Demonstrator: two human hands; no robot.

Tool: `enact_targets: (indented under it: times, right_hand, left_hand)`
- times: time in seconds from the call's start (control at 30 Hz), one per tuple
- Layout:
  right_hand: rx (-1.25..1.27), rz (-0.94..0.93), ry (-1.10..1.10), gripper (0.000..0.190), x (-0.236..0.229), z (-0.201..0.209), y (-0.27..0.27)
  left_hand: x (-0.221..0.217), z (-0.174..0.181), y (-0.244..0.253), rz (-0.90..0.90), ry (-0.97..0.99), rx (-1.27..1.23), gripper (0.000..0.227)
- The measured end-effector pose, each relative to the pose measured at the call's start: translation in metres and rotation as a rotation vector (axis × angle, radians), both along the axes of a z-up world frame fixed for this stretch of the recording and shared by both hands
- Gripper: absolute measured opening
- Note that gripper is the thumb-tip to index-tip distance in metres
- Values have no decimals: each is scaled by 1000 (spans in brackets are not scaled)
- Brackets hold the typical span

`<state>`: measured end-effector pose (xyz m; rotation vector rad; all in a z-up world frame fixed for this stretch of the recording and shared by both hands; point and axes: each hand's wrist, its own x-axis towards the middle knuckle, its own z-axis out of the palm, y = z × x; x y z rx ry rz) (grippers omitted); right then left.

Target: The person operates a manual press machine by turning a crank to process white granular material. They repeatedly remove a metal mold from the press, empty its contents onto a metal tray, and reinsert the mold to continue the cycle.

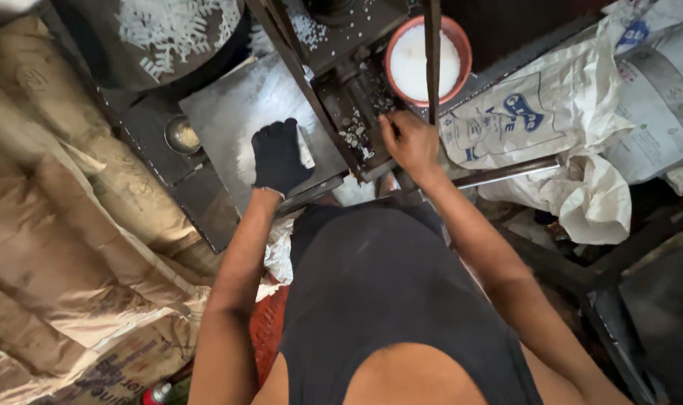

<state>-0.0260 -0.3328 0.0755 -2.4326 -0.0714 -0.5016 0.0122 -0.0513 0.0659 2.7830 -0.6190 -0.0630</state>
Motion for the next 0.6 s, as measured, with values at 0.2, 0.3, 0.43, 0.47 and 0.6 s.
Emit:
enact_targets:
  times: [0.2,0.3,0.43,0.47,0.6]
  right_hand:
    - [71,20,-33,10,-3,8,4]
    - [196,44,13,10,-7,20,15]
    - [385,211,189,15,-33,28,47]
    - [428,257,271,16,-35,27,59]
    - [620,399,548,23,-32,0,116]
  left_hand:
    - [5,-25,29,-50,111,-191,95]
    - [1,-31,68,-55,84,-323,113]
    - [-19,-35,112,69,447,-704,118]
    - [-19,-36,115,182,507,-793,107]
    - [-18,-43,100,617,469,-816,59]
